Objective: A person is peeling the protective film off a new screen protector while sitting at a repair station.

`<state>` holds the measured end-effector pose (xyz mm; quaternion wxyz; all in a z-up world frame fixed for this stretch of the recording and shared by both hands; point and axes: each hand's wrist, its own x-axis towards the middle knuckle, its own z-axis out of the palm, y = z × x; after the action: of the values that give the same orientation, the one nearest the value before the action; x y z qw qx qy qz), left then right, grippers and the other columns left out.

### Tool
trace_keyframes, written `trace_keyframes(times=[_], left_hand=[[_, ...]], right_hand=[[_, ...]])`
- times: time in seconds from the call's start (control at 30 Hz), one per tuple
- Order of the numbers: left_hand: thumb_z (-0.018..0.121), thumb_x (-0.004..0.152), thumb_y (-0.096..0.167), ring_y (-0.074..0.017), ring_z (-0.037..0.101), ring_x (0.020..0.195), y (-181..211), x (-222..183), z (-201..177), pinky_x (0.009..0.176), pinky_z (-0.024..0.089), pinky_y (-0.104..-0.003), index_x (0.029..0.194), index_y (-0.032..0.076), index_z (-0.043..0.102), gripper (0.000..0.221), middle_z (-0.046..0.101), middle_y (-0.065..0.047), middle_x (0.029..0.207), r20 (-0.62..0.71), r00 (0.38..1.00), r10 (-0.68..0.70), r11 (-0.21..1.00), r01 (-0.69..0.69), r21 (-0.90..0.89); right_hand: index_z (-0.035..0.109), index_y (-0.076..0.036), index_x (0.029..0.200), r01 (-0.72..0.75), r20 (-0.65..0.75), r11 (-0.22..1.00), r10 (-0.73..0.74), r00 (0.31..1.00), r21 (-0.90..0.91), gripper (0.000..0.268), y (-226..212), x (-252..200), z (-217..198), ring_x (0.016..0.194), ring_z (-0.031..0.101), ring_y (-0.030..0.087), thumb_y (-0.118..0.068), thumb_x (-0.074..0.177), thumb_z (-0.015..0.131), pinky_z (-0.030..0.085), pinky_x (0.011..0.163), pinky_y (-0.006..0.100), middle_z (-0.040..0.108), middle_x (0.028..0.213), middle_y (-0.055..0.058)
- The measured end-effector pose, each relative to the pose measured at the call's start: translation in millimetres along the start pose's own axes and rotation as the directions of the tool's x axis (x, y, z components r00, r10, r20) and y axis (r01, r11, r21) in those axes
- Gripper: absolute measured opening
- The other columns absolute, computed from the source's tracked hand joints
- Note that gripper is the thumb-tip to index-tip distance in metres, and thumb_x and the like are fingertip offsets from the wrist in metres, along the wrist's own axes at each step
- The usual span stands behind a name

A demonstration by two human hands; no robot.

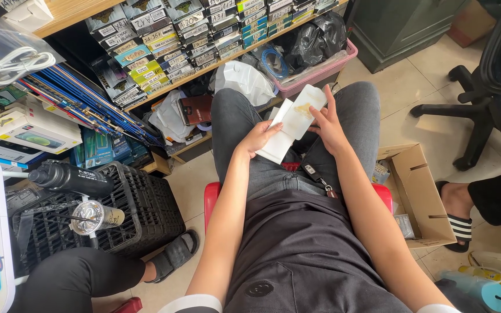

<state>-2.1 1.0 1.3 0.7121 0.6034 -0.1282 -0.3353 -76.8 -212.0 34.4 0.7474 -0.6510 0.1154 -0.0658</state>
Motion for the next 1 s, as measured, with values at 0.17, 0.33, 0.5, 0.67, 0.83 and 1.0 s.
trace_keyframes(times=[0.17, 0.33, 0.5, 0.67, 0.83, 1.0], left_hand=[[0.072, 0.097, 0.031, -0.0149, 0.076, 0.072, -3, 4, -3, 0.070, 0.064, -0.031, 0.099, 0.012, 0.072, 0.019, 0.077, -0.007, 0.086, -0.012, 1.000, 0.016, 0.999, -0.017, -0.031], [0.072, 0.097, 0.029, -0.0165, 0.077, 0.074, -18, 20, -15, 0.072, 0.064, -0.032, 0.100, 0.011, 0.071, 0.018, 0.078, -0.009, 0.089, -0.058, 0.997, 0.043, 0.995, -0.047, -0.084], [0.071, 0.098, 0.029, -0.0171, 0.077, 0.075, -12, 14, -9, 0.073, 0.064, -0.033, 0.099, 0.010, 0.071, 0.018, 0.078, -0.009, 0.090, -0.044, 0.998, 0.043, 0.997, -0.046, -0.066], [0.072, 0.097, 0.031, -0.0168, 0.077, 0.074, -8, 7, -6, 0.072, 0.064, -0.032, 0.099, 0.011, 0.072, 0.020, 0.078, -0.009, 0.089, 0.005, 1.000, 0.012, 1.000, -0.012, -0.016], [0.072, 0.096, 0.031, -0.0142, 0.076, 0.074, 9, -7, 5, 0.072, 0.063, -0.030, 0.097, 0.013, 0.073, 0.018, 0.078, -0.007, 0.087, 0.045, 0.999, -0.011, 1.000, 0.010, 0.024], [0.070, 0.098, 0.029, -0.0162, 0.077, 0.073, -15, 16, -11, 0.071, 0.064, -0.031, 0.099, 0.011, 0.072, 0.018, 0.077, -0.008, 0.088, -0.002, 1.000, 0.024, 0.999, -0.025, -0.034]], right_hand=[[0.032, -0.033, 0.160, -0.007, 0.097, 0.992, 0.020, 0.995, -0.128, 0.061, 0, -1, 7, 0.092, 0.069, 0.021, -0.022, 0.107, 0.059, 0.057, 0.082, 0.038, 0.063, 0.121, 0.015], [0.056, -0.027, 0.150, -0.047, 0.311, 0.963, 0.132, 0.941, -0.266, 0.052, -4, -11, 10, 0.092, 0.070, 0.023, -0.021, 0.099, 0.067, 0.057, 0.085, 0.040, 0.070, 0.119, 0.016], [0.069, -0.014, 0.136, -0.081, 0.302, 0.979, 0.136, 0.943, -0.187, 0.036, -7, -11, 12, 0.096, 0.071, 0.024, -0.024, 0.101, 0.064, 0.058, 0.089, 0.042, 0.072, 0.111, 0.016], [0.047, -0.025, 0.154, -0.057, 0.112, 0.998, 0.060, 0.992, -0.033, 0.051, -6, -4, 6, 0.102, 0.068, 0.023, -0.026, 0.105, 0.061, 0.059, 0.088, 0.041, 0.065, 0.123, 0.015], [0.021, -0.036, 0.164, -0.010, 0.021, 1.000, 0.009, 1.000, 0.003, 0.063, -11, -6, 5, 0.119, 0.065, 0.030, -0.029, 0.111, 0.056, 0.055, 0.091, 0.040, 0.052, 0.146, 0.023], [0.048, -0.031, 0.155, -0.009, 0.255, 0.970, 0.073, 0.964, -0.242, 0.058, -8, -8, 10, 0.093, 0.072, 0.026, -0.020, 0.101, 0.065, 0.060, 0.079, 0.038, 0.070, 0.112, 0.018]])
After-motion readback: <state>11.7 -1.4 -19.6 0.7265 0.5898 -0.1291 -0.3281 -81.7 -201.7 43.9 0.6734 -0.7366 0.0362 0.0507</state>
